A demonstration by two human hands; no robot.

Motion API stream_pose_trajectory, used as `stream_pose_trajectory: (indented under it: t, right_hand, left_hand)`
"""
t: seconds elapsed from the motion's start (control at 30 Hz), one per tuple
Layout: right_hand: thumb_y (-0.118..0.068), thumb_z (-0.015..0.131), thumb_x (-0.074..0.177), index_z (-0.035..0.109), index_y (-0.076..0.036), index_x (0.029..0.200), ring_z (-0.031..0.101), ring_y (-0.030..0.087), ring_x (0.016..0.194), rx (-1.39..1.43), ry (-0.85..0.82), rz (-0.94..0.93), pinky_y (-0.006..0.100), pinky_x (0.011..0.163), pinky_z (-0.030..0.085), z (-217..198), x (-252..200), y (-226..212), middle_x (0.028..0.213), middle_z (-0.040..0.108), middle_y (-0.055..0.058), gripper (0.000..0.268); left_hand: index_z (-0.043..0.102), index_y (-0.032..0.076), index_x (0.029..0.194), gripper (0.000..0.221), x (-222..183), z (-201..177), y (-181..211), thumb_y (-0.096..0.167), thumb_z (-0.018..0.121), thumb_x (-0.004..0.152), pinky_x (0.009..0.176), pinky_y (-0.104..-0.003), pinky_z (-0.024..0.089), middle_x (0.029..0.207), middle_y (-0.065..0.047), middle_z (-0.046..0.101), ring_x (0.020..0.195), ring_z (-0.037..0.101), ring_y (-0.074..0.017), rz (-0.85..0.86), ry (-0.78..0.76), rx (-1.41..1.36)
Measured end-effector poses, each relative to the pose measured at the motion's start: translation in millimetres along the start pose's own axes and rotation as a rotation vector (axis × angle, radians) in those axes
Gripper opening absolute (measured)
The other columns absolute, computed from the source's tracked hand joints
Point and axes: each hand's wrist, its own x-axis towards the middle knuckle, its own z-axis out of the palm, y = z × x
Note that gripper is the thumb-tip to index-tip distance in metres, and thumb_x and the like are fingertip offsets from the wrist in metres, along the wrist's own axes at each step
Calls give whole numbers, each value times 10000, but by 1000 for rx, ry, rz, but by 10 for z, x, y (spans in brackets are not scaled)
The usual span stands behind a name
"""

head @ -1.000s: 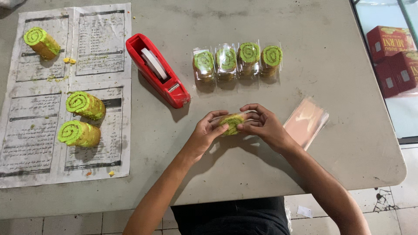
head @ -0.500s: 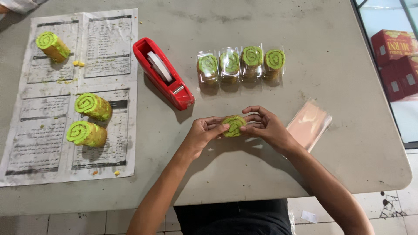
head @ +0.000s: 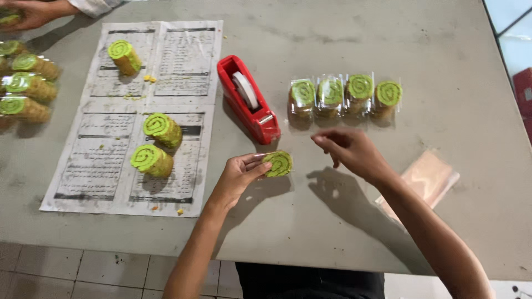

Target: The person wraps individual green cake rolls in clear plastic film and secures the packaging using tape from a red dispenser.

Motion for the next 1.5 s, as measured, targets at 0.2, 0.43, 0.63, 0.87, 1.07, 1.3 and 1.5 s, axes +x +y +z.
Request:
stream_pose_trajectory:
  t: [0.2, 0.43, 0.63, 0.87, 1.07, 1.3, 1.5]
  right_hand:
    - [-304, 756, 1061, 813, -22, 1237, 597, 173, 454, -149, -60, -112, 342, 539, 520, 365, 747, -203, 698, 693, 137, 337]
    - [-379, 771, 1013, 886, -154, 1150, 624, 197, 630, -383, -138, -14, 387, 671, 503, 583, 1180, -317, 708, 737, 100, 288]
    - [-236, 748, 1025, 868, -65, 1164, 625, 238, 699, -252, -249, 98, 391, 694, 506, 603, 1243, -426, 945, 835, 192, 251]
    - [-186, 788, 1006, 861, -26, 1107, 474, 110, 586, -104, -256, 168, 260, 516, 437, 600, 1295, -287, 835, 783, 127, 203]
    - [-167, 800, 1004, 850, -4, 1091, 450, 85, 568, -65, -227, 136, 239, 487, 403, 602, 1248, -295, 753, 703, 102, 191]
    - [-193, 759, 1049, 831, 29, 1092, 480, 115, 578, -47, -228, 152, 245, 475, 442, 532, 1001, -534, 701, 618, 87, 237]
    - [-222, 792, 1033, 815, 21, 1034, 444, 85, 602, 74, -195, 183, 252, 479, 379, 597, 825, -301, 683, 505, 25, 244]
  left_hand:
    - [717, -79, 1349, 482, -15, -184, 33, 177, 863, 967, 890, -335, 646, 1168, -223, 830, 1021, 802, -210, 54, 4, -5]
    - [713, -85, 1361, 508, -59, -202, 59, 167, 868, 949, 916, -318, 656, 1151, -176, 835, 1008, 793, -174, 27, 48, -48]
    - [688, -93, 1373, 540, -34, -213, 23, 219, 867, 969, 942, -384, 647, 1190, -248, 815, 1075, 804, -249, 42, 14, -46]
    - [719, -93, 1336, 501, -61, -152, 62, 182, 873, 947, 916, -310, 653, 1124, -173, 831, 992, 787, -166, 33, 63, -79]
    - [695, -105, 1364, 519, -44, -181, 23, 187, 858, 967, 940, -370, 648, 1165, -240, 811, 1044, 793, -233, 37, 38, -79]
    - [717, -91, 1350, 514, -75, -140, 97, 199, 870, 954, 951, -337, 653, 1155, -202, 830, 1022, 785, -185, 30, 50, -57]
    - [713, -95, 1370, 536, -36, -178, 0, 194, 877, 949, 946, -356, 651, 1159, -225, 827, 1026, 777, -198, 42, 55, -76]
